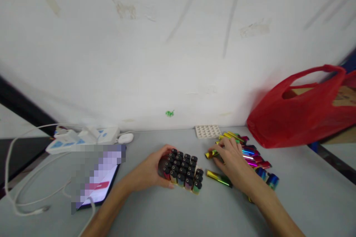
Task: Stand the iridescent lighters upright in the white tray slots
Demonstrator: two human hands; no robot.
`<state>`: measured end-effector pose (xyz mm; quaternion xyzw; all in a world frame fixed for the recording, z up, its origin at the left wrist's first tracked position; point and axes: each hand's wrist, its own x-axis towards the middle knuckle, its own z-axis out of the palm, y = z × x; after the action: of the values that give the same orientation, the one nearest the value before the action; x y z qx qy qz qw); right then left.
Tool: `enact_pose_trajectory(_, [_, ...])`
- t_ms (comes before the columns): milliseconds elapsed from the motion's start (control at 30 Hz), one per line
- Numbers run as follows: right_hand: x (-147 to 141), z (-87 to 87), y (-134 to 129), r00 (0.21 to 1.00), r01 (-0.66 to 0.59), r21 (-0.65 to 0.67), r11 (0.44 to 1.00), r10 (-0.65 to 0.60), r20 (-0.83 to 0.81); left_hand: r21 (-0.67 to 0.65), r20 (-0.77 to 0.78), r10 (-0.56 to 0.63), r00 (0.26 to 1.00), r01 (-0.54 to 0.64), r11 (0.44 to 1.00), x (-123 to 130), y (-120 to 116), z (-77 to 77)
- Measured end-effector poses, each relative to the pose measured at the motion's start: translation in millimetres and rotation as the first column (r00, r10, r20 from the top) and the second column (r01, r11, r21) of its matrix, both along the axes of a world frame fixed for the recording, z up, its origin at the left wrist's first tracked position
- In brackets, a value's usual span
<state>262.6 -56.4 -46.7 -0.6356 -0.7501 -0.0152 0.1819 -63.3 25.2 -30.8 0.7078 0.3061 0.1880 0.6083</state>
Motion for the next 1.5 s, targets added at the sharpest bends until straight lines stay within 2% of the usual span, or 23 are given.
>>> enact_pose_trajectory(200, [-7, -3.6, 3, 0.997, -0.036, -0.024, 0.999, 0.034, -0.067, -0.009, 0.004, -0.005, 1.000, 0.005, 1.000, 0, 0, -1.2])
enact_pose_trajectory(433, [-28, 4.9, 3, 0.993, -0.076, -0.123, 0.989, 0.065, -0.096, -0.063, 0.026, -0.009, 1.000, 0.011, 0.998, -3, 3, -4.1])
enact_pose_trajectory(533, [-30, 10.4, 2, 0.982, -0.092, -0.079, 0.993, 0.077, -0.175, -0.041, 0.061, 0.050, 0.997, -0.048, 0.998, -3, 7, -7.3])
enact_pose_trajectory(633, [-28, 16.5, -1, 0.938, -0.127, -0.001, 0.992, 0.120, -0.325, -0.016, 0.109, 0.123, 0.986, -0.122, 0.992, -3, 11, -11.8])
enact_pose_trajectory(767, [-28, 23.9, -3, 0.780, -0.088, 0.032, 0.996, 0.089, -0.620, 0.032, 0.117, 0.185, 0.976, -0.189, 0.981, 0, 10, -14.2])
enact_pose_trajectory(900, [-31, 27.3, -2, 0.585, -0.025, -0.053, 0.998, -0.029, -0.811, 0.220, 0.006, 0.231, 0.973, -0.226, 0.949, 5, 0, -10.2])
enact_pose_trajectory(1000, [-33, 27.3, -1, 0.488, 0.013, -0.109, 0.994, -0.102, -0.867, 0.308, -0.102, 0.251, 0.963, -0.210, 0.928, 9, -13, -8.3])
enact_pose_trajectory(1100, [-35, 25.0, 0, 0.376, 0.029, -0.138, 0.990, -0.138, -0.916, 0.257, -0.105, 0.272, 0.957, -0.238, 0.937, 18, -26, -14.0])
enact_pose_trajectory(1200, [-36, 20.0, 2, 0.162, -0.041, -0.180, 0.983, -0.171, -0.972, 0.267, -0.047, 0.319, 0.946, -0.296, 0.917, 34, -38, -27.7])
enact_pose_trajectory(1267, [-36, 17.1, 3, 0.056, -0.101, -0.209, 0.973, -0.204, -0.977, 0.308, -0.008, 0.392, 0.920, -0.370, 0.876, 44, -46, -37.5])
enact_pose_trajectory(1367, [-36, 18.0, 2, 0.004, -0.135, -0.257, 0.957, -0.259, -0.966, 0.337, 0.001, 0.485, 0.874, -0.457, 0.823, 54, -54, -45.3])
enact_pose_trajectory(1500, [-39, 25.9, -4, -0.082, -0.200, -0.281, 0.939, -0.301, -0.950, 0.390, -0.012, 0.478, 0.878, -0.436, 0.811, 58, -59, -34.7])
